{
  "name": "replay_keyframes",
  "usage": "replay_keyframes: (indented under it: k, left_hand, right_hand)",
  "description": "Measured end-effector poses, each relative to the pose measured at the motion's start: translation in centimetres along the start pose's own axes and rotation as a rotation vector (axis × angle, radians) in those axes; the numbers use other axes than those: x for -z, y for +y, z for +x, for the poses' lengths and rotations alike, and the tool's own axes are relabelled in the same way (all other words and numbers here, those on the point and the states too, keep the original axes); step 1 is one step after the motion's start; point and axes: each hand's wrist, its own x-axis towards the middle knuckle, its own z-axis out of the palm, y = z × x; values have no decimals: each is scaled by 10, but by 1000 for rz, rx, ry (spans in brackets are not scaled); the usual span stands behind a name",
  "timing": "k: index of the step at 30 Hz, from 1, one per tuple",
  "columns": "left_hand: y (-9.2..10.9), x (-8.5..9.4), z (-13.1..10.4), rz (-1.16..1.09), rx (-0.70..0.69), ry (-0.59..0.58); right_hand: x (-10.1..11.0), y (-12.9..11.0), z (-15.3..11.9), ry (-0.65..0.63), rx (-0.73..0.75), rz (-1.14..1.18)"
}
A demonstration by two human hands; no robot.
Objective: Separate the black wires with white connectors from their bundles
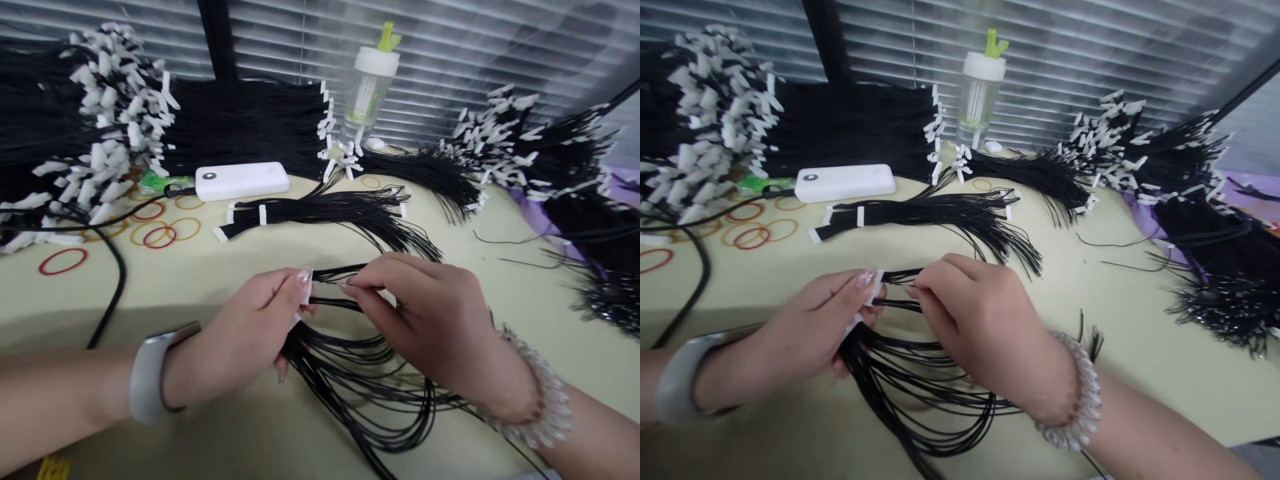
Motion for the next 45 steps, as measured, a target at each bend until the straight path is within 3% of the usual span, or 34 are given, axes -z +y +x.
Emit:
replay_keyframes:
  k: [17,25,30,35,37,41,45]
  left_hand:
    - [1,0,-1,14,-2,-29]
    - [-1,1,-4,59,-50,-58]
    - [0,0,-2,89,-77,-65]
    - [1,-1,2,9,-34,69]
    - [1,0,3,-8,-28,110]
    - [0,1,4,36,-44,127]
    - [0,1,4,50,-59,135]
  right_hand:
    - [-5,2,-3,11,170,-164]
    - [-8,1,-3,-57,229,-154]
    - [3,3,5,-116,125,-109]
    - [36,1,8,2,-30,2]
    - [45,1,5,-85,-77,53]
    - [35,1,-1,-476,-91,164]
    - [9,-7,-1,-509,-44,266]
